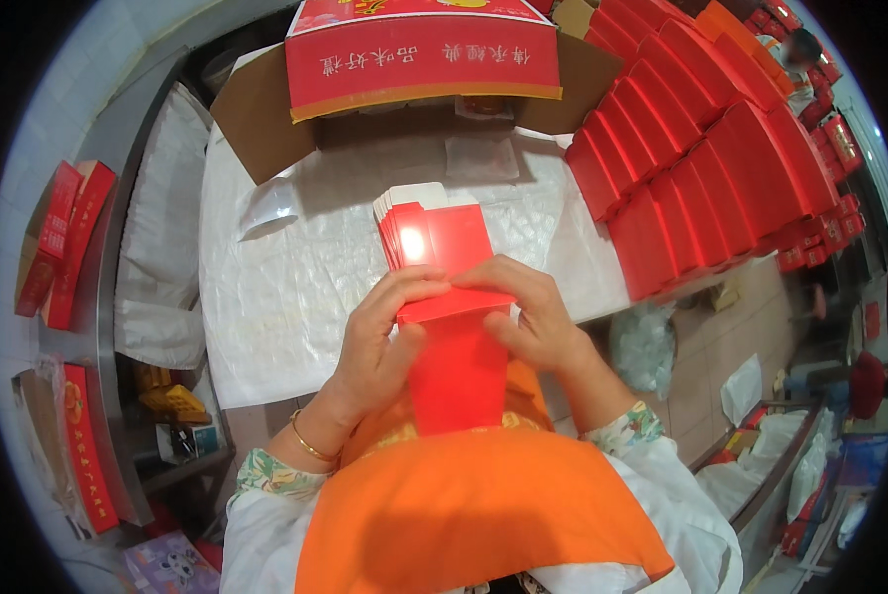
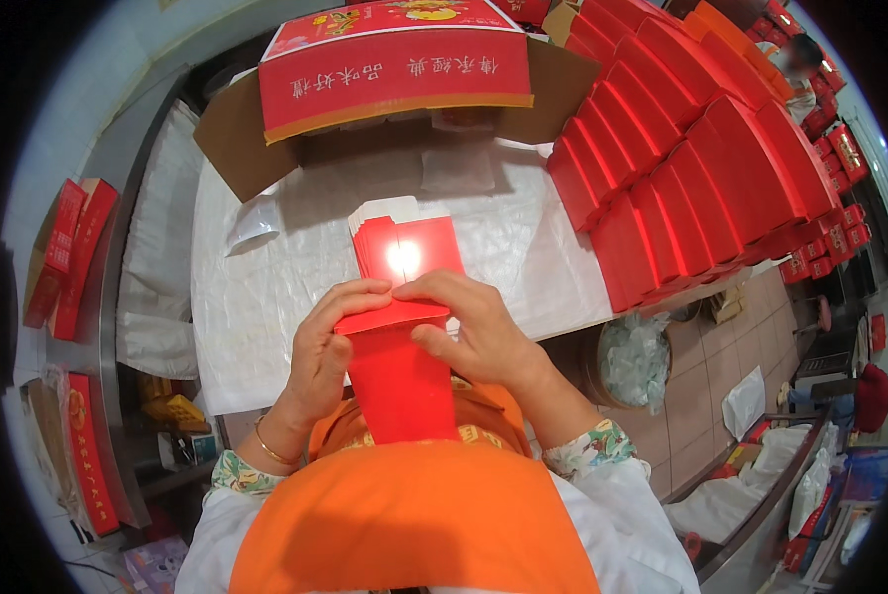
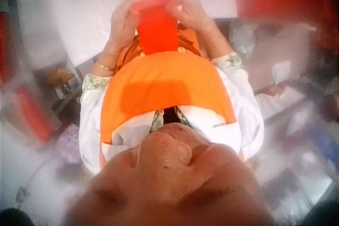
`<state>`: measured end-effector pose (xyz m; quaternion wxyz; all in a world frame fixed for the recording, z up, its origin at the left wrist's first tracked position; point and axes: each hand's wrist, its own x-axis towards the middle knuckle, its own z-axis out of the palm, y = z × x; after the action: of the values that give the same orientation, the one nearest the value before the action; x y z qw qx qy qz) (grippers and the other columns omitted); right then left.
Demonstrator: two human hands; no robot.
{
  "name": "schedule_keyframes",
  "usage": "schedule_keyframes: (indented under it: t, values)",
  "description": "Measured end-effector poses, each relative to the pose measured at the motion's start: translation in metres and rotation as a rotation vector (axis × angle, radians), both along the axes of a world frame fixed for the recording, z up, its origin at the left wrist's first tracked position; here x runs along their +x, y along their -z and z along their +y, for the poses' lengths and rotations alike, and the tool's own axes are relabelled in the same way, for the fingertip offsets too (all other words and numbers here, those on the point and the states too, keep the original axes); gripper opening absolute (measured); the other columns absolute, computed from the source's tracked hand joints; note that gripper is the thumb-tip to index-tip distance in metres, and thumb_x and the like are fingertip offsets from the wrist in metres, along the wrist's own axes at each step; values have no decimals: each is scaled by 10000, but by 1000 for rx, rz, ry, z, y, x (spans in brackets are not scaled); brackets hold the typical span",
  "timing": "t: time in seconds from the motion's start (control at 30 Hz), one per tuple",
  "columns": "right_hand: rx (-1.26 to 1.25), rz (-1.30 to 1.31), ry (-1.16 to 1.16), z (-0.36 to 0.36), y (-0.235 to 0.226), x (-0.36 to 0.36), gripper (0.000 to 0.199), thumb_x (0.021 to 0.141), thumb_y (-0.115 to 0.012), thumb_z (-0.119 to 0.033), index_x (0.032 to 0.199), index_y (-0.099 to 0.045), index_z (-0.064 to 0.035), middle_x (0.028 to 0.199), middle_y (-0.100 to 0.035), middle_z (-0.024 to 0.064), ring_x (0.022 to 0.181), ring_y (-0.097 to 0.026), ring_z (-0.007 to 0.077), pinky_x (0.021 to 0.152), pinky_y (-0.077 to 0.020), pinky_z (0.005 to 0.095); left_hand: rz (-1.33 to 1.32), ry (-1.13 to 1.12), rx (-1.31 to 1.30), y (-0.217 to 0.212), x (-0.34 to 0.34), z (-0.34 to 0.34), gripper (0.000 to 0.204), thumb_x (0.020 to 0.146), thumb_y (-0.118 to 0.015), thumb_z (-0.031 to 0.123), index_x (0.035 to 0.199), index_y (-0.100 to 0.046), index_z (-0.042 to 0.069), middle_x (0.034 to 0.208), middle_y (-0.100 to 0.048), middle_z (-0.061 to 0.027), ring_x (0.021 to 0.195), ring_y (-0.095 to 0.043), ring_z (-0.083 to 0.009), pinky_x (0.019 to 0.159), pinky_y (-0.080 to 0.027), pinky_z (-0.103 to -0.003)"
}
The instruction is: The person assembles red cardboard boxes by folding flaps and tucking tabs. They place small wrapped items into the boxes and stack the finished boxes on a pile. The person repeats this process with multiple boxes.
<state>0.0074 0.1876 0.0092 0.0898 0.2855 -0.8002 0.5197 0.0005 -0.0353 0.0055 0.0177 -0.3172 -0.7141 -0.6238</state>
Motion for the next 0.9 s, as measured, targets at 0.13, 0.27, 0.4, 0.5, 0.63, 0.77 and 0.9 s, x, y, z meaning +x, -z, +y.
schedule_keyframes:
  t: [0.13,0.27,0.4,0.5,0.63,0.77,0.9]
  values:
    - [77,43,-14,2,-2,0,408,816,-737,-231,1135,-625,-1,1012,-647,163,937,-652,323,826,-522,363,-101,-46,45,2,5,1,512,1026,-421,420,1138,-631,-34,1180,-624,-178,1107,-593,-255,977,-437,-349]
    - [114,79,14,3,-7,3,436,778,-778,-229,1107,-621,10,995,-640,170,912,-652,325,808,-529,361,-160,-113,72,1,14,7,422,1001,-429,307,1102,-624,-53,1141,-634,-177,1075,-601,-241,956,-446,-338]
    - [106,81,72,3,-4,9,445,776,-747,-266,1088,-627,28,1000,-647,177,897,-649,316,793,-527,362,-136,-130,53,2,13,7,396,969,-442,274,1093,-614,-60,1117,-641,-171,1036,-610,-226,925,-458,-324]
    - [83,77,57,7,-4,9,440,751,-799,-227,1071,-615,13,964,-629,167,875,-641,321,773,-523,365,-138,-122,32,4,13,5,425,956,-468,319,1095,-609,-57,1087,-645,-167,992,-620,-222,882,-471,-314]
    - [93,43,-55,12,-16,-1,426,746,-798,-219,1062,-620,6,953,-623,157,870,-627,323,763,-510,369,-108,-16,-62,-5,1,1,465,949,-485,380,1098,-599,-46,1028,-642,-156,933,-621,-222,819,-479,-311]
    - [112,16,-108,9,-19,-4,434,747,-795,-217,1075,-614,1,979,-618,151,898,-619,331,783,-503,374,-53,89,-95,-7,-7,-1,479,951,-481,399,1113,-587,-39,1009,-623,-146,921,-611,-224,814,-473,-313]
    - [134,-33,-82,8,-20,0,436,786,-750,-208,1129,-592,9,1016,-608,164,926,-614,335,811,-499,378,-112,45,-28,3,1,5,478,955,-471,401,1141,-585,-24,1119,-580,-155,1039,-572,-232,896,-439,-325]
